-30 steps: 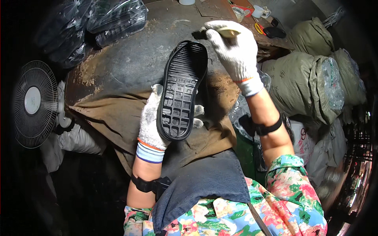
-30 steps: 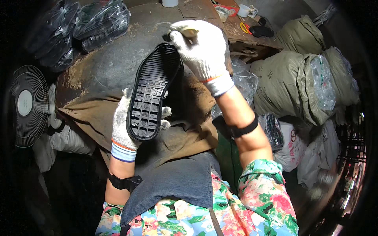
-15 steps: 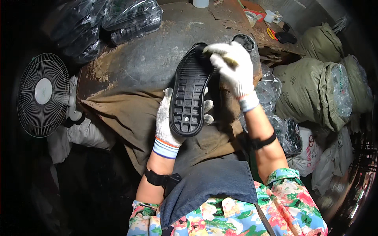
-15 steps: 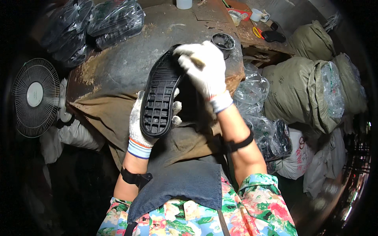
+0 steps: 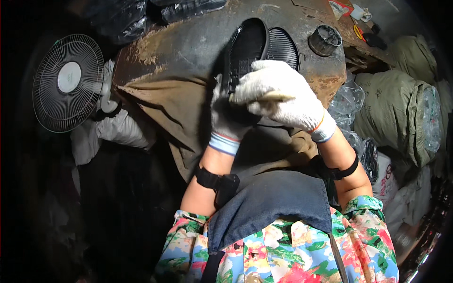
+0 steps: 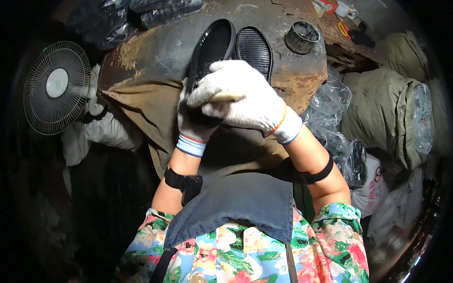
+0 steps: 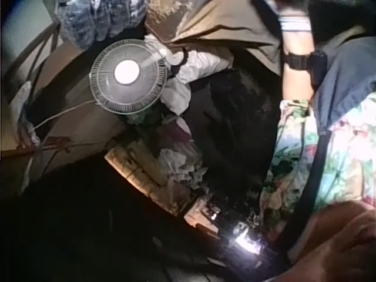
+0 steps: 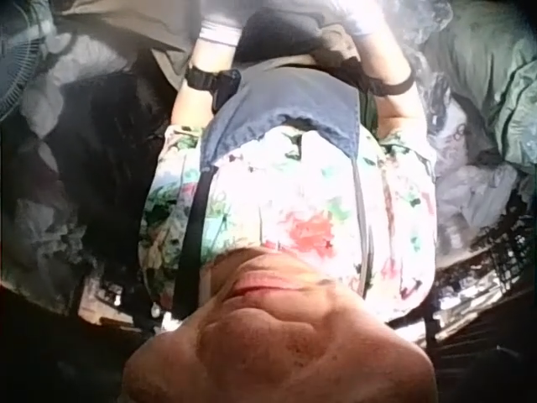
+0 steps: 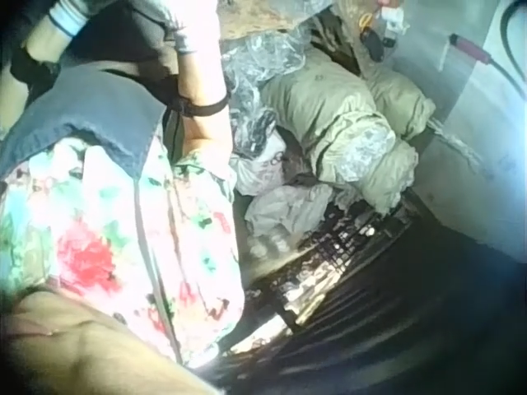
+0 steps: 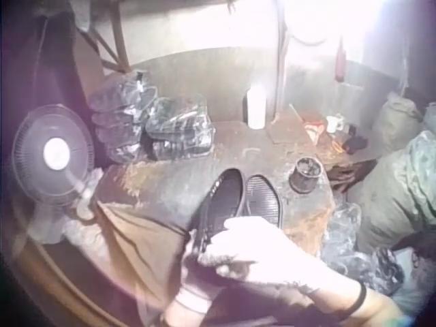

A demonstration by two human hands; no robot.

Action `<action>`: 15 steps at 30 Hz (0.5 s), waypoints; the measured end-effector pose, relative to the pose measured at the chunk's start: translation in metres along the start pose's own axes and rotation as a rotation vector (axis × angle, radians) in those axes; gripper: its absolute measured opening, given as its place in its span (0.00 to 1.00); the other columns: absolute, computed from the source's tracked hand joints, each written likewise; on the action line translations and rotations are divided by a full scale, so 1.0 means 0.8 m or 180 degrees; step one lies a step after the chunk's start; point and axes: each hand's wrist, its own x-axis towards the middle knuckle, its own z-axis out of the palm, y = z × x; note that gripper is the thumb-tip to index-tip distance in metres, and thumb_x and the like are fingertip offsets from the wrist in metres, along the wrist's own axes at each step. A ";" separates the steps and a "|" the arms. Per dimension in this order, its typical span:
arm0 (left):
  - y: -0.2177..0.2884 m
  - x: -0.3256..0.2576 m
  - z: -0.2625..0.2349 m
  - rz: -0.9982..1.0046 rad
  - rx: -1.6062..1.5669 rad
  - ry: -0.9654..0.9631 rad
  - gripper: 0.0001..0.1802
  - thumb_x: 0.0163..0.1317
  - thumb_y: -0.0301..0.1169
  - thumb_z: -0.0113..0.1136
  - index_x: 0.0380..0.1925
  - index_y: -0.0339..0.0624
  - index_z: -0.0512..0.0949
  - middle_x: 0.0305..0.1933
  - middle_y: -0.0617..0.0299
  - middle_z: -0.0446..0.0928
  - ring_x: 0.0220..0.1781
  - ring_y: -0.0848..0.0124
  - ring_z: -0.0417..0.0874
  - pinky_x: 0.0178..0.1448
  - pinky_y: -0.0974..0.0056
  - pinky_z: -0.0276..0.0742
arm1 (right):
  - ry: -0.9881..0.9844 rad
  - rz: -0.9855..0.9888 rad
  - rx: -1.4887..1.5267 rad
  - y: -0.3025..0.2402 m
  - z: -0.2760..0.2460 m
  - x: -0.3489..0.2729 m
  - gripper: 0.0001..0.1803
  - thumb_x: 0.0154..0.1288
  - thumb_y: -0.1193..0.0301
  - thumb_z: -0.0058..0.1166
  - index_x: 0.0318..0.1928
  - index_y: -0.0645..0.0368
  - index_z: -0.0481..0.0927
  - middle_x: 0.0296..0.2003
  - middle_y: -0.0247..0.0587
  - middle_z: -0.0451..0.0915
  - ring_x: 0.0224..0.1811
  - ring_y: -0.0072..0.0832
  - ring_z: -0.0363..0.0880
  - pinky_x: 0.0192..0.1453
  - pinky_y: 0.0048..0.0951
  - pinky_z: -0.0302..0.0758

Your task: Applying glue or adhesive to the bottoms of shoe soles using a manual brush.

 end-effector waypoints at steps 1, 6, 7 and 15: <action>0.010 0.004 0.008 0.0093 0.0311 0.0610 0.39 0.79 0.58 0.42 0.75 0.38 0.66 0.73 0.47 0.73 0.74 0.53 0.73 0.81 0.44 0.64 | -0.0143 -0.0054 0.0107 -0.004 0.000 -0.003 0.11 0.63 0.63 0.66 0.45 0.46 0.90 0.44 0.32 0.90 0.52 0.37 0.86 0.69 0.44 0.74; 0.058 0.022 0.040 -0.0415 0.0442 0.0036 0.49 0.72 0.63 0.55 0.75 0.31 0.64 0.69 0.31 0.73 0.68 0.39 0.79 0.71 0.38 0.78 | -0.0215 0.0221 0.0230 -0.024 -0.022 -0.033 0.12 0.62 0.69 0.71 0.47 0.51 0.91 0.45 0.33 0.89 0.52 0.32 0.87 0.67 0.41 0.78; 0.065 0.027 0.047 -0.0581 0.0765 -0.0158 0.52 0.69 0.65 0.57 0.74 0.28 0.63 0.68 0.27 0.72 0.68 0.37 0.78 0.71 0.37 0.78 | -0.0233 0.0241 0.0199 -0.025 -0.024 -0.038 0.12 0.62 0.69 0.71 0.47 0.51 0.91 0.45 0.33 0.89 0.52 0.32 0.87 0.67 0.41 0.78; 0.097 0.014 0.047 -0.0037 0.2972 0.0834 0.44 0.73 0.51 0.62 0.71 0.20 0.65 0.65 0.27 0.75 0.62 0.41 0.84 0.65 0.45 0.85 | 0.0991 0.2604 0.2164 -0.047 0.021 -0.016 0.09 0.66 0.73 0.68 0.45 0.63 0.89 0.37 0.36 0.91 0.42 0.18 0.87 0.51 0.23 0.83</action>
